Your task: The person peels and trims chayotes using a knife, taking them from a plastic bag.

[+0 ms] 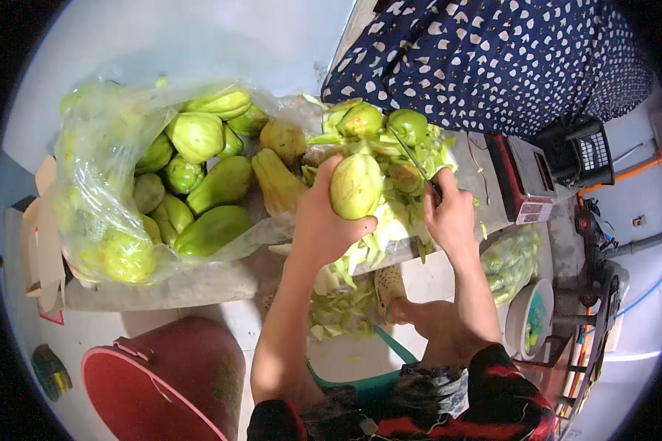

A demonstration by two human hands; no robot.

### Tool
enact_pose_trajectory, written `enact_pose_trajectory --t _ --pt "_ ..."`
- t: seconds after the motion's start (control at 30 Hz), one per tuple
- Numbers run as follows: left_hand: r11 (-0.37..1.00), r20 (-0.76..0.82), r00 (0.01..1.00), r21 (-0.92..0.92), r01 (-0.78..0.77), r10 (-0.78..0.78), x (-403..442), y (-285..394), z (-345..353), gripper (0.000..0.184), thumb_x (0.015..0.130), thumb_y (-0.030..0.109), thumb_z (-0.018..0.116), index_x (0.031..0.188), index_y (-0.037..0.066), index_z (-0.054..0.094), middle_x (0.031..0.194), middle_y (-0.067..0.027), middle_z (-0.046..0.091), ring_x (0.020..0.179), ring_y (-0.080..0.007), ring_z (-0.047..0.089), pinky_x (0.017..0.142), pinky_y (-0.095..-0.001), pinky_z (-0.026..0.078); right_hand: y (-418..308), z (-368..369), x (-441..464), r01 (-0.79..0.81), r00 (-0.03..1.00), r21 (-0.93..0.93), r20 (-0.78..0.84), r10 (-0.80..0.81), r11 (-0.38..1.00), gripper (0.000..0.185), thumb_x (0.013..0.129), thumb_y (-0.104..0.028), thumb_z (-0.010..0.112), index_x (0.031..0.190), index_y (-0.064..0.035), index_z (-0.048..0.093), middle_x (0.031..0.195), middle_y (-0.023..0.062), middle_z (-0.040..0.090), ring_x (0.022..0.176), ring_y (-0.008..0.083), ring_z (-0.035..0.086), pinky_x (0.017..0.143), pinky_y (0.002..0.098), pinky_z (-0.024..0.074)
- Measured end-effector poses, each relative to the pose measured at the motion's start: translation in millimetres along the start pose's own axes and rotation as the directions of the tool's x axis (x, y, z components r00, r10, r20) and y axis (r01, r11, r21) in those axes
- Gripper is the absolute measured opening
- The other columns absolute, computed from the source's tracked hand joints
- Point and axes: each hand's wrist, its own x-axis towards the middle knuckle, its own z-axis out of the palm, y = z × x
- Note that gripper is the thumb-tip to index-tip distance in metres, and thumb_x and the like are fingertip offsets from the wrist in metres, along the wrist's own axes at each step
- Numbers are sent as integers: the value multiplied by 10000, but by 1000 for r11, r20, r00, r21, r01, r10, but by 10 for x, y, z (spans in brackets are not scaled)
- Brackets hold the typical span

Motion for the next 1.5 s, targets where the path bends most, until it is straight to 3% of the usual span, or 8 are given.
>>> enact_pose_trajectory --t 0.1,0.23,0.33,0.5,0.57,0.7,1.33,1.5 --pt "997 -44 996 36 -71 72 7 113 -95 889 598 184 834 1361 63 395 1129 -155 622 996 -276 645 866 -352 507 -46 -51 -19 -19 1000 20 16 18 1000 236 789 -61 640 951 -56 469 674 214 612 648 440 607 566 485 475" --pt "821 -45 999 -571 -19 -9 -24 451 -339 759 720 157 778 1362 69 383 1154 -163 581 927 -306 659 774 -388 563 -301 -388 -123 -2 998 168 -58 12 986 149 796 -32 616 889 -35 499 679 210 610 652 427 617 570 457 482" --pt "258 510 860 -830 494 -7 -28 326 -305 756 650 1 771 1311 31 406 1068 -159 595 822 -277 671 680 -357 571 -408 -503 -226 92 992 192 -104 -73 977 186 761 -19 641 880 -37 498 664 193 603 613 403 611 552 438 480" --pt "709 276 952 -644 286 -133 -66 350 -146 816 612 2 806 1325 32 411 1130 -120 590 953 -230 630 760 -354 548 -474 -610 -346 253 959 47 -144 -244 966 217 687 18 656 858 -33 533 628 141 567 558 334 600 516 380 463" --pt "889 -57 992 -440 -130 117 -26 360 -38 831 614 10 813 1338 31 405 1198 -97 570 1082 -194 565 897 -331 494 -530 -635 -359 435 896 -49 -79 -437 899 337 582 18 675 883 -43 536 666 119 564 601 323 596 535 398 463" --pt "926 -23 981 -329 -188 191 58 431 26 824 654 44 803 1366 17 389 1242 -99 551 1127 -172 530 973 -304 436 -615 -584 -355 561 816 -62 -125 -564 826 260 607 -73 655 794 -79 474 627 56 499 546 249 554 486 361 460" --pt "793 6 1000 -609 13 -12 -134 428 237 518 778 40 685 1260 18 496 1121 -70 612 990 -146 582 869 -290 484 -445 -487 -405 588 804 63 -152 -575 806 109 705 -99 608 778 -113 528 620 36 446 529 207 540 452 356 441" --pt "932 50 984 -314 179 -172 -149 586 111 717 583 73 809 1233 3 515 1023 -74 636 907 -170 614 805 -300 501 57 -273 -17 5 988 -37 154 1 999 178 809 -72 607 935 -76 482 639 172 589 636 428 591 575 496 468"
